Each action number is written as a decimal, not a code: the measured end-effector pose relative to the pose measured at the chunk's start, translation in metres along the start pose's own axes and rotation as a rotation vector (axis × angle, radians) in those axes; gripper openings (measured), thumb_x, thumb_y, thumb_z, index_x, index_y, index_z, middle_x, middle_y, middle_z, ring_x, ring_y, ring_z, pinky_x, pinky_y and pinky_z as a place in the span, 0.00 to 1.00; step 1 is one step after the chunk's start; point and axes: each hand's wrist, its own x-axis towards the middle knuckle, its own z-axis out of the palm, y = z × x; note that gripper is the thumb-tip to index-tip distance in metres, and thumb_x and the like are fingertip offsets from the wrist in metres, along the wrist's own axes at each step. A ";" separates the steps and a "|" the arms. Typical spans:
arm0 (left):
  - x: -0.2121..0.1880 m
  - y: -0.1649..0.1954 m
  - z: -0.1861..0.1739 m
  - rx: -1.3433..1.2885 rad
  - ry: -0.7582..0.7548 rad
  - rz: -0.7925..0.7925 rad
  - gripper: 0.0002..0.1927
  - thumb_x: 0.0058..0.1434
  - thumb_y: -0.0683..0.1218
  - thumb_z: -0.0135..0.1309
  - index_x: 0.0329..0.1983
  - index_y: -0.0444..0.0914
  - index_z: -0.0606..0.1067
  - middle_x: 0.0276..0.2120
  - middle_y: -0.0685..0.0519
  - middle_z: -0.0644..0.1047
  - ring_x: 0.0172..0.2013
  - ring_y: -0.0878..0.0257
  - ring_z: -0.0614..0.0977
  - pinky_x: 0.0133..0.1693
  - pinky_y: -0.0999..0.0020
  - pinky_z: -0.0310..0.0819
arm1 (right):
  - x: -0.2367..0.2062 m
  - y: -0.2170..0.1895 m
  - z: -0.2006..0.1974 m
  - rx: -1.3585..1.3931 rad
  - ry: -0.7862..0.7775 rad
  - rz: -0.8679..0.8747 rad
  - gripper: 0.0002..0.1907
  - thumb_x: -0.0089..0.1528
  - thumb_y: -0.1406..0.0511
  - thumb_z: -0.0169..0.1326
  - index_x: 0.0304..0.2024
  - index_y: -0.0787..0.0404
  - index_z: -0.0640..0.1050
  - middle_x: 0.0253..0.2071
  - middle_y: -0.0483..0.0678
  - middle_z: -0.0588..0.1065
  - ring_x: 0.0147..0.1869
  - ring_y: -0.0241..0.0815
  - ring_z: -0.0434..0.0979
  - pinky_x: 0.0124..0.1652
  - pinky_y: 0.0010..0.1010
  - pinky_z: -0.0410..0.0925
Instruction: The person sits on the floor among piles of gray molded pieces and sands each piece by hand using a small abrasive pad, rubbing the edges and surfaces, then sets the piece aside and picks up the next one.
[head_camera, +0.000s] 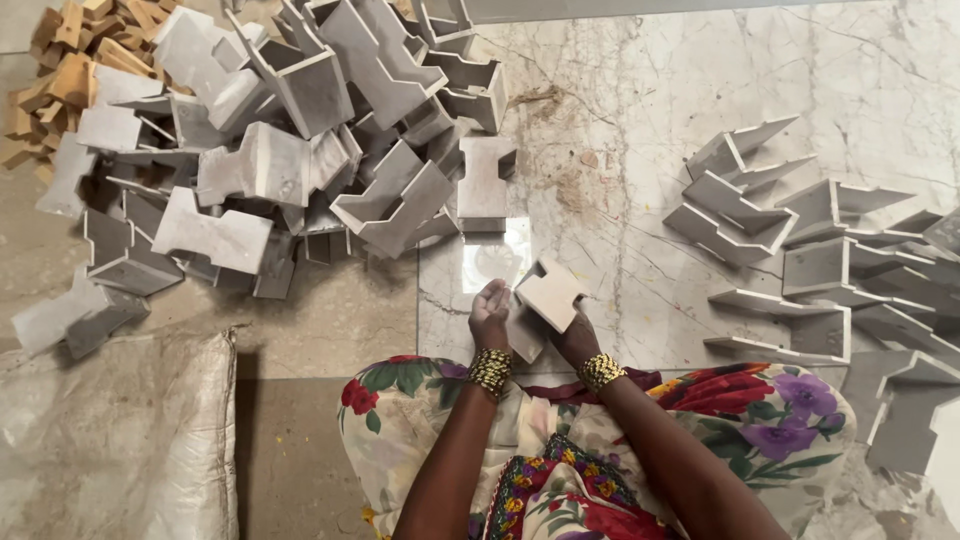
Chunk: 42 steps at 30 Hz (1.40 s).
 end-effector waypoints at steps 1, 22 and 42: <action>0.003 0.000 0.001 -0.012 0.001 0.003 0.25 0.55 0.28 0.44 0.59 0.27 0.67 0.58 0.40 0.74 0.62 0.55 0.76 0.65 0.66 0.69 | -0.005 0.003 0.000 -0.015 0.042 -0.038 0.19 0.54 0.70 0.53 0.48 0.66 0.79 0.44 0.60 0.78 0.51 0.64 0.76 0.50 0.48 0.70; -0.043 0.005 0.050 1.032 -0.335 0.829 0.22 0.58 0.28 0.35 0.45 0.38 0.75 0.56 0.49 0.81 0.68 0.48 0.71 0.72 0.48 0.57 | -0.034 0.037 -0.061 0.641 0.261 0.806 0.12 0.68 0.68 0.51 0.48 0.71 0.80 0.35 0.49 0.79 0.32 0.33 0.76 0.31 0.26 0.70; 0.031 -0.005 0.035 -0.079 0.096 -0.587 0.53 0.57 0.82 0.39 0.55 0.30 0.73 0.46 0.42 0.78 0.47 0.53 0.80 0.51 0.57 0.75 | -0.023 0.029 -0.039 0.380 0.243 0.740 0.11 0.65 0.66 0.56 0.49 0.63 0.79 0.38 0.48 0.80 0.41 0.38 0.78 0.41 0.32 0.71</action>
